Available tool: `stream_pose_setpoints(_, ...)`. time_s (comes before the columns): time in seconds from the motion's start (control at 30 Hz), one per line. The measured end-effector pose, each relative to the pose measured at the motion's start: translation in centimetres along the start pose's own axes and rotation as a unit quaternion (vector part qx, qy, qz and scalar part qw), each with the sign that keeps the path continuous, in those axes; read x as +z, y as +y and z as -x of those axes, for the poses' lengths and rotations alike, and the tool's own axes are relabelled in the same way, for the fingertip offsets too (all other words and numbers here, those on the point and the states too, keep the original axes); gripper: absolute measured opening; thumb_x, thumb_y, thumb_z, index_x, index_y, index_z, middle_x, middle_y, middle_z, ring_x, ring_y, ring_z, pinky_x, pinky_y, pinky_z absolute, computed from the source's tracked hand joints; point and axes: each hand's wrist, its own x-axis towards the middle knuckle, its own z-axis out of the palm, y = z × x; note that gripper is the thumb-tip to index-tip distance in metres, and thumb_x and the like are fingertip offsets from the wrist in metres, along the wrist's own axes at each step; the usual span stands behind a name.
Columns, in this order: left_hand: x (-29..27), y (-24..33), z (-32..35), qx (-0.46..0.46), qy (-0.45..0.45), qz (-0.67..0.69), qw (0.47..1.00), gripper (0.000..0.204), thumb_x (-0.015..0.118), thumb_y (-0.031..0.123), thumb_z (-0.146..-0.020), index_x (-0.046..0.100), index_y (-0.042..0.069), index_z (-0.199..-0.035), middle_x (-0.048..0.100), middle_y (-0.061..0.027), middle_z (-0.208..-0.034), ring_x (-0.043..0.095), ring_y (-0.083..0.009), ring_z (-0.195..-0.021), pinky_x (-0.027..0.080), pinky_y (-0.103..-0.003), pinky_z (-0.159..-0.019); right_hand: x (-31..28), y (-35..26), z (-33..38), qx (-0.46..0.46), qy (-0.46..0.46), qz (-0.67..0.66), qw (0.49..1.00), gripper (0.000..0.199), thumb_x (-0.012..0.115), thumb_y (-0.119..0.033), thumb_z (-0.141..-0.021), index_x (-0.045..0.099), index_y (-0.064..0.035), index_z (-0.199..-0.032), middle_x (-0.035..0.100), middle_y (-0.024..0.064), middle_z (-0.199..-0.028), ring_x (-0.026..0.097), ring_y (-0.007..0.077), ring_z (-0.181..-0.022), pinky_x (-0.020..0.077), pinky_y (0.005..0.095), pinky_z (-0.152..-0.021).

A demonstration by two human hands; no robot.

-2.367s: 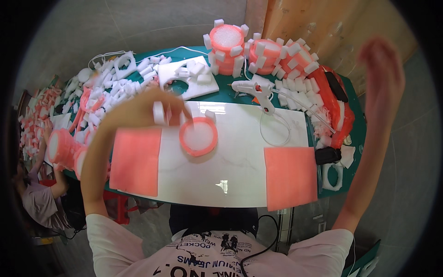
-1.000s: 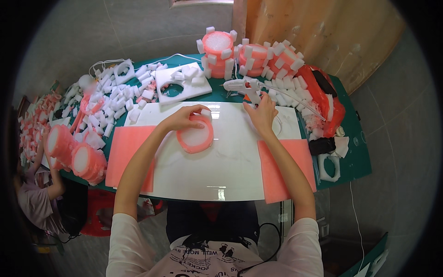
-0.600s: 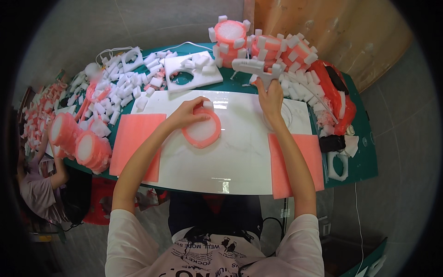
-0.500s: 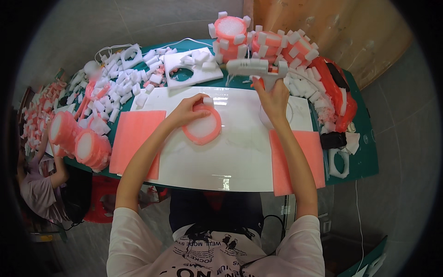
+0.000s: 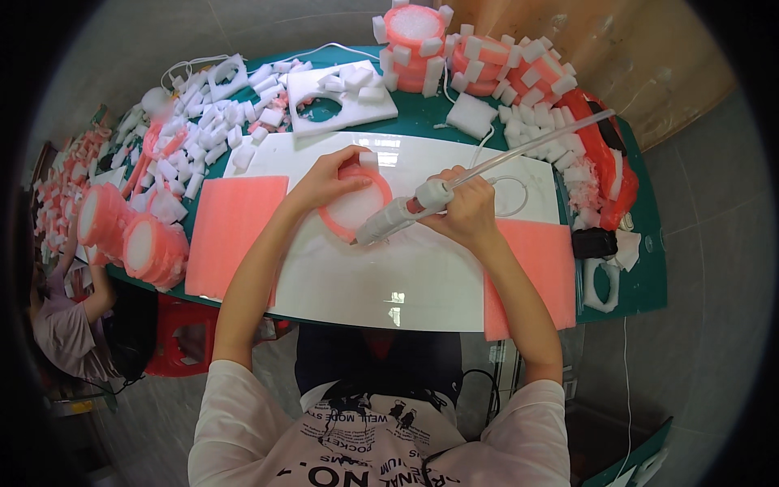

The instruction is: Assembling and gluing together various foam components to create a product.

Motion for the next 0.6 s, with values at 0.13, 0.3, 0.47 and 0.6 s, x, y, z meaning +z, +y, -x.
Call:
stream_pose_setpoints(0.13,-0.1,0.0,0.1,0.0,0.006,-0.007,1.0,0.042,0.065,0.017,-0.07,0.051,0.005,-0.108,0.058,-0.0106,-0.091,0.055,-0.0182,-0.083,0.044,-0.029,-0.075,-0.3,-0.5,-0.4,-0.011,-0.007,0.02,1.0,0.033,0.075,-0.005,-0.048,0.049,-0.0093,-0.068,0.05,0.0026,-0.06,0.049,0.0196,-0.051,0.0371,0.0296,-0.043)
stream_pose_setpoints(0.3,-0.3,-0.2,0.1,-0.001,-0.001,0.001,1.0,0.044,0.065,0.021,-0.069,0.051,0.006,-0.109,0.057,-0.012,-0.096,0.055,-0.0225,-0.089,0.043,-0.031,-0.079,-0.9,-0.8,-0.7,-0.068,-0.011,0.079,0.994,0.026,0.072,-0.013,-0.051,0.051,-0.0097,-0.068,0.048,0.0013,-0.061,0.045,0.0178,-0.051,0.0331,0.0305,-0.045)
stream_pose_setpoints(0.47,-0.1,-0.4,0.0,0.018,0.011,-0.016,1.0,0.042,0.064,0.017,-0.07,0.051,0.006,-0.109,0.058,-0.0106,-0.093,0.055,-0.0203,-0.084,0.044,-0.029,-0.077,-1.4,-0.7,-0.8,-0.076,-0.009,0.068,0.995,0.034,0.073,-0.003,-0.047,0.046,-0.0086,-0.065,0.048,0.003,-0.061,0.042,0.0182,-0.047,0.0307,0.0302,-0.041)
stream_pose_setpoints(0.6,-0.4,-0.9,-0.2,0.022,-0.017,-0.009,1.0,0.042,0.064,0.016,-0.07,0.051,0.007,-0.109,0.057,-0.0099,-0.097,0.054,-0.0197,-0.087,0.043,-0.03,-0.079,-0.9,-0.9,-0.4,-0.079,-0.014,0.097,0.992,0.023,0.069,-0.009,-0.054,0.049,-0.0094,-0.066,0.048,0.0019,-0.06,0.044,0.0177,-0.05,0.0319,0.0292,-0.045)
